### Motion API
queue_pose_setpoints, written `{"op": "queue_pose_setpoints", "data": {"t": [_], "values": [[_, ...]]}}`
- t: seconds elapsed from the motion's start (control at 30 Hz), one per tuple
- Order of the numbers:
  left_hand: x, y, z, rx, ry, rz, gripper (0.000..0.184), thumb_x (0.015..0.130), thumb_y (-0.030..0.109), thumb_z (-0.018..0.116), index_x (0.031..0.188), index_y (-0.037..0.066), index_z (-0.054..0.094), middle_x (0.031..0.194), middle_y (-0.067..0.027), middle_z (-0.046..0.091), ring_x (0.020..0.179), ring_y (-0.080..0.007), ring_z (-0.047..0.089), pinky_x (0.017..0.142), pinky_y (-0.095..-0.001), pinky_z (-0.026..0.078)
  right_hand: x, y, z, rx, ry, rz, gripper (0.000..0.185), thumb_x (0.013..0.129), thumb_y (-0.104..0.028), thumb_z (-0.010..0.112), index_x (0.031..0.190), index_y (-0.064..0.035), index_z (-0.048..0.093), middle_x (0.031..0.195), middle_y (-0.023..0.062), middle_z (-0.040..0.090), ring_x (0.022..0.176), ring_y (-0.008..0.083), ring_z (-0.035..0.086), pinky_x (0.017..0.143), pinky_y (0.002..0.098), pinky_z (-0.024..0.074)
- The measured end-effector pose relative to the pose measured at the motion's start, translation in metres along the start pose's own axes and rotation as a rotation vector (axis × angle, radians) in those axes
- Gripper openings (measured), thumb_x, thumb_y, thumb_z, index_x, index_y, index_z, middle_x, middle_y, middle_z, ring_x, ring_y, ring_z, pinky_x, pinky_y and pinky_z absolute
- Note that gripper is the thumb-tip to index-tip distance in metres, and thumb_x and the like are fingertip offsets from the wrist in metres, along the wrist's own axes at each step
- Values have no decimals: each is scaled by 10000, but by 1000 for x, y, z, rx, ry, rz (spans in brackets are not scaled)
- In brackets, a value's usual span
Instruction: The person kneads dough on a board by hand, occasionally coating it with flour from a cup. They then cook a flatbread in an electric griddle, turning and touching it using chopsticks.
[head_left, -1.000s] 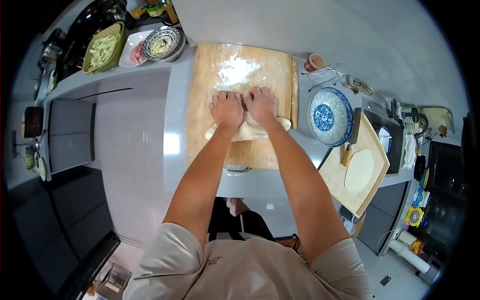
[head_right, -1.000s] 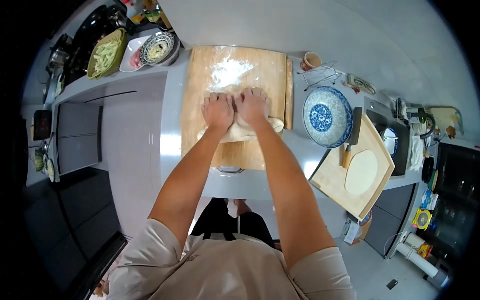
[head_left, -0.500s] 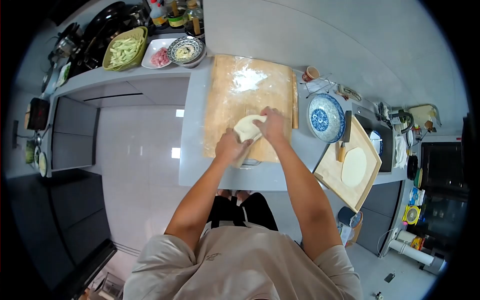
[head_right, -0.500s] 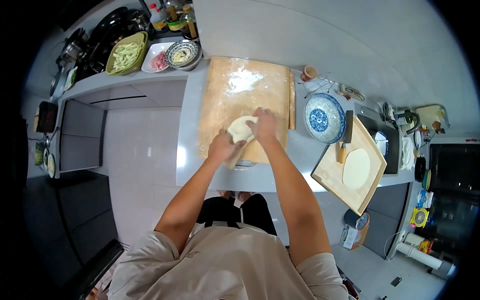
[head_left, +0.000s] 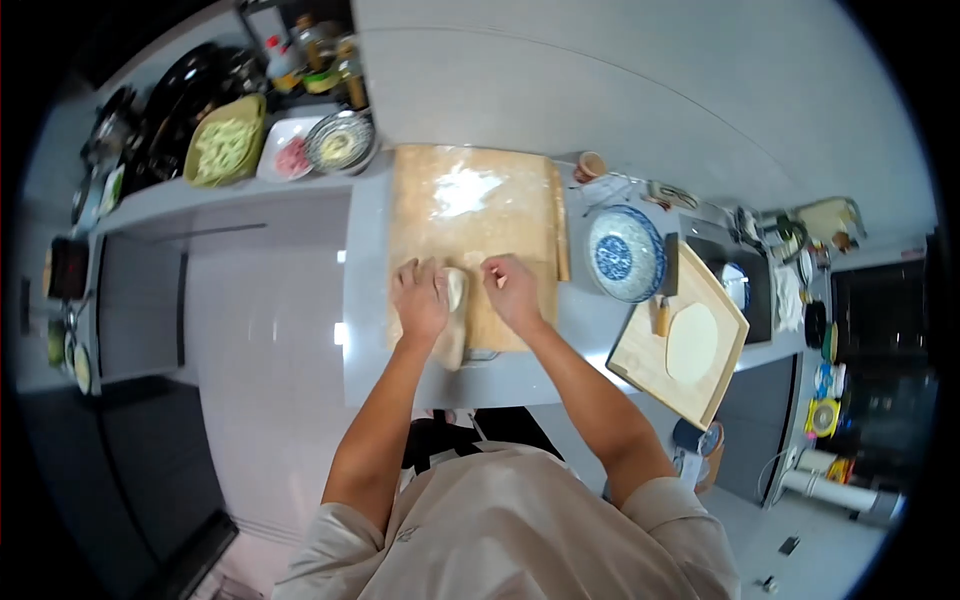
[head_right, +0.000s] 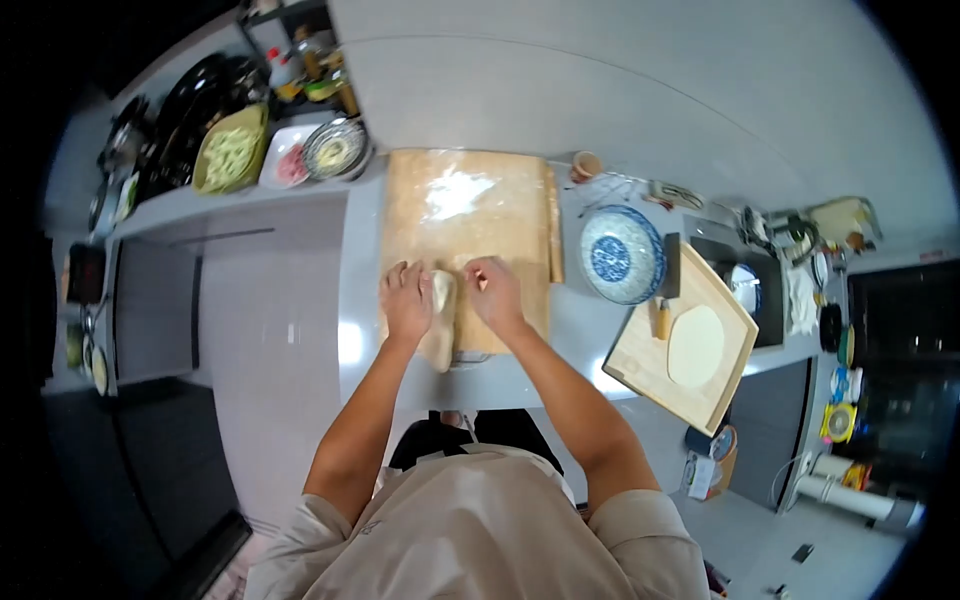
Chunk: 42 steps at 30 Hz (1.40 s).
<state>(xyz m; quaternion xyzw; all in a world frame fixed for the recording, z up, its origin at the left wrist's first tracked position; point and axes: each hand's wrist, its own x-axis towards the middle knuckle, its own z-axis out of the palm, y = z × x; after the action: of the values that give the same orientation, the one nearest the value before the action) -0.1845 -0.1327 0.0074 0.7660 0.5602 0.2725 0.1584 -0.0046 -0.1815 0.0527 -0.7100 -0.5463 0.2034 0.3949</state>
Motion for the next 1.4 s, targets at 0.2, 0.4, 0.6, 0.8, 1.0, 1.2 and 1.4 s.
{"op": "queue_pose_setpoints", "data": {"t": [0.2,0.4,0.6,0.8,1.0,1.2,1.4], "values": [[55,98,25,-95,-85,210,376,940,164,654,1308,94,684,1366,-168,620,1359,-377,516,1101,-541,380,113,81,-95,-545,110,89,308,909,-96,622,1197,-47,720,1379,186,644,1128,372,695,959,475,576],[80,153,58,-146,-227,200,456,887,126,688,1341,78,666,1359,-197,623,1303,-401,550,1087,-531,428,197,142,-117,-632,-128,305,454,985,-186,527,1381,21,614,1603,203,464,1395,361,556,1048,472,553],[75,151,61,-111,-333,160,486,910,146,694,1387,81,630,1363,-216,619,1281,-405,564,1085,-512,449,207,137,-131,-654,-299,238,542,977,-196,555,1471,23,523,1610,183,465,1397,352,552,1053,458,548],[91,163,49,-201,-313,134,658,860,114,761,1475,47,535,1407,-238,590,1314,-429,539,1138,-473,440,150,104,-139,-467,-97,-19,572,937,-228,646,1475,-60,545,1598,157,483,1242,363,655,1015,454,566],[93,213,74,-537,-241,424,897,805,88,819,1582,19,377,1444,-249,564,1290,-414,578,1094,-451,495,24,31,-193,-279,44,-92,481,922,-199,673,1398,-148,627,1529,93,562,1192,314,681,934,426,596],[3,352,82,-870,-603,595,524,846,89,788,1335,66,603,1212,-108,724,1069,-251,716,906,-376,579,-118,30,-283,-230,469,-22,424,880,-146,770,1296,-128,686,1417,134,618,945,279,746,819,376,612],[-146,511,102,-1032,-879,666,531,867,94,839,1325,9,584,1163,-129,743,1023,-202,748,856,-334,611,-266,58,-391,-135,1057,488,598,879,-384,806,1379,-108,628,1305,179,628,1106,328,670,959,442,551]]}}
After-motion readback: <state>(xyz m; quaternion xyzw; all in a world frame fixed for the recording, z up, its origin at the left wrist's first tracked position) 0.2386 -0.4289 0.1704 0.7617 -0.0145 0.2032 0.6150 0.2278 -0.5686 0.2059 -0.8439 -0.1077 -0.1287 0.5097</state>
